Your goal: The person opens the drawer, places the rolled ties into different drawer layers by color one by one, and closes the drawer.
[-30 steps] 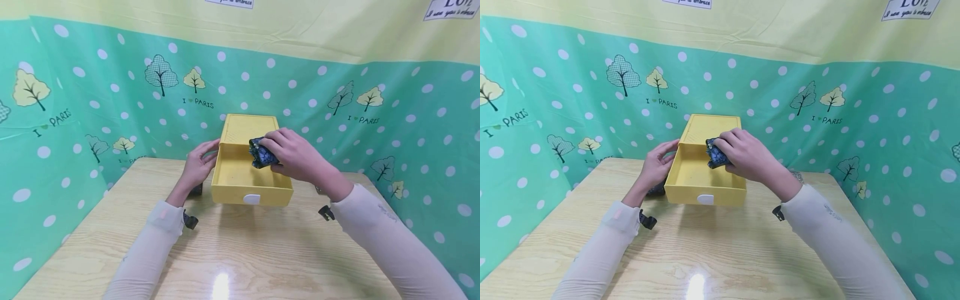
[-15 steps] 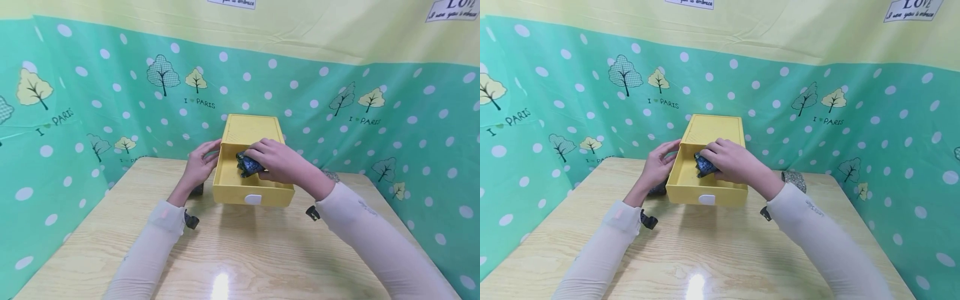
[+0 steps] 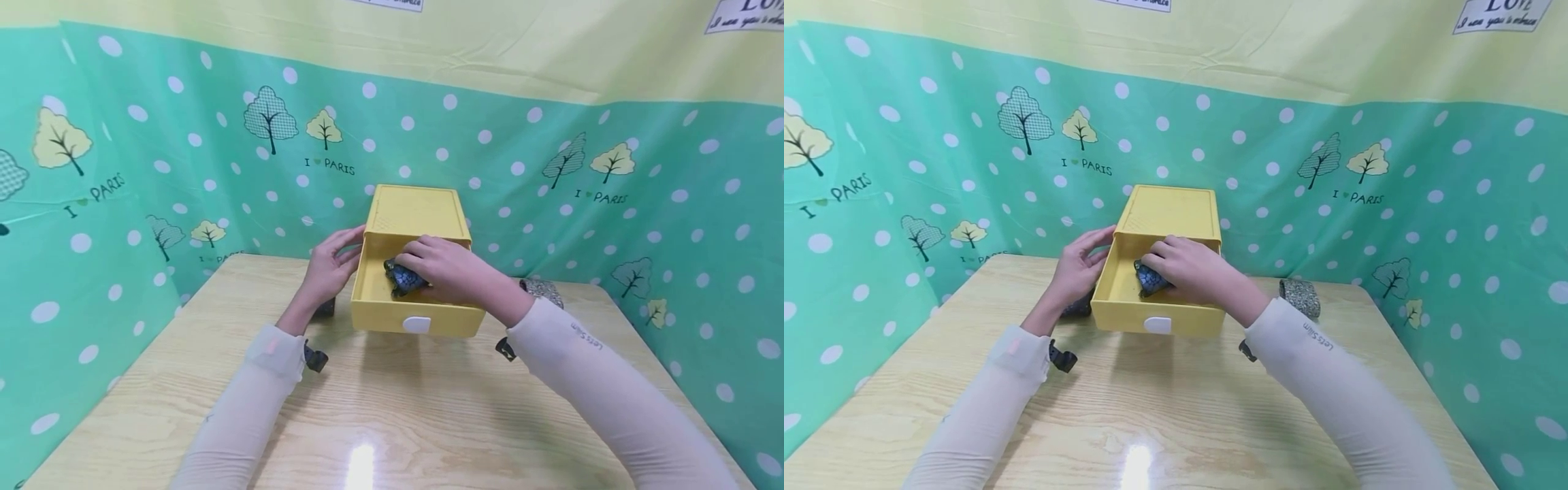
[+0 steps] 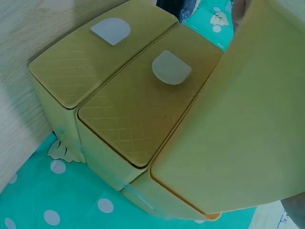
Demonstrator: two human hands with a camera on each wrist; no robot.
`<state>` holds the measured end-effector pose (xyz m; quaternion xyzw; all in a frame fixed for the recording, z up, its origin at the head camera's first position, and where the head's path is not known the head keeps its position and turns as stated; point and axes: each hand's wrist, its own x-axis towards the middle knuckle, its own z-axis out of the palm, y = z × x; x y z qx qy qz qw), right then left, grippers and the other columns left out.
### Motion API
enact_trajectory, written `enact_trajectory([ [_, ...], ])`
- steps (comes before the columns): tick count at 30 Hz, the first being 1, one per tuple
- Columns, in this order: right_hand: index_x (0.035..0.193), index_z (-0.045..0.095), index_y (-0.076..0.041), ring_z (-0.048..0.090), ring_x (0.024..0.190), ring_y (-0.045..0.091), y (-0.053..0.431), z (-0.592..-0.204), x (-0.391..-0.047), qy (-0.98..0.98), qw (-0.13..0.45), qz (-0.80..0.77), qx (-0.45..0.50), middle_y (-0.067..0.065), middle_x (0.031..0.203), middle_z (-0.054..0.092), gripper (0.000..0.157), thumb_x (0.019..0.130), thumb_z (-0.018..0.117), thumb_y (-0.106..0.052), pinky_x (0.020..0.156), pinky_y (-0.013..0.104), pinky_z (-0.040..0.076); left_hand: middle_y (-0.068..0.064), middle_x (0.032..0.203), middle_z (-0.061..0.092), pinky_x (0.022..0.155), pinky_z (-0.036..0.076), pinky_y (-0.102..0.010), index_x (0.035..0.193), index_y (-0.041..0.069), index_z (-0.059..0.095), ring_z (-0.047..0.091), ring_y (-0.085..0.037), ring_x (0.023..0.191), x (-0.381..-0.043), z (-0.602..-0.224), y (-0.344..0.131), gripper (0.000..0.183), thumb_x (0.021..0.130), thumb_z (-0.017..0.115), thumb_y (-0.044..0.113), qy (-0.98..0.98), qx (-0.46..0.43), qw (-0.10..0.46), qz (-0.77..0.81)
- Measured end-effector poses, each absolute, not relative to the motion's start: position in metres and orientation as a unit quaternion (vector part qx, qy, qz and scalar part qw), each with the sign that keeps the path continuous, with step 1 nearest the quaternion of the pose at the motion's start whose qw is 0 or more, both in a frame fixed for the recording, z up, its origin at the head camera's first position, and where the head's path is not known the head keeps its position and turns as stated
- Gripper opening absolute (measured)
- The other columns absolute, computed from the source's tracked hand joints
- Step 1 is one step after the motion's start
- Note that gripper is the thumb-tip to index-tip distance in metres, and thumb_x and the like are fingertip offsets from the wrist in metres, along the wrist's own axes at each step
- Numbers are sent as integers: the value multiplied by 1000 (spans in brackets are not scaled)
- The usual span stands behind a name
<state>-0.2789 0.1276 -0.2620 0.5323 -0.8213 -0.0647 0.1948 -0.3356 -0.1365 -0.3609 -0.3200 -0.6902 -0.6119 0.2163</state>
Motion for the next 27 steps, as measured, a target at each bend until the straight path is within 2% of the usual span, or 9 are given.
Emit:
enact_trajectory([
  [15, 136, 63, -9, 56, 118, 24, 138, -256, -275, -849, 124, -24, 513, 8, 130, 61, 62, 89, 79, -46, 105, 40, 54, -20, 140, 56, 108, 55, -31, 143, -1, 55, 58, -36, 129, -335, -361, -136, 58, 89, 67, -18, -690, -320, 217, -612],
  [20, 135, 64, -11, 56, 122, 25, 140, -252, -272, -852, 119, -18, 510, 6, 132, 62, 59, 91, 76, -48, 109, 42, 53, -20, 140, 56, 107, 55, -31, 143, -2, 55, 57, -36, 128, -333, -360, -136, 58, 88, 67, -19, -689, -317, 213, -617],
  [27, 130, 69, -12, 60, 114, 24, 145, -246, -269, -856, 128, -14, 501, 5, 124, 68, 58, 91, 73, -55, 104, 41, 55, -22, 141, 55, 108, 55, -31, 143, -4, 54, 57, -37, 129, -332, -359, -136, 60, 87, 66, -21, -687, -317, 209, -620],
])
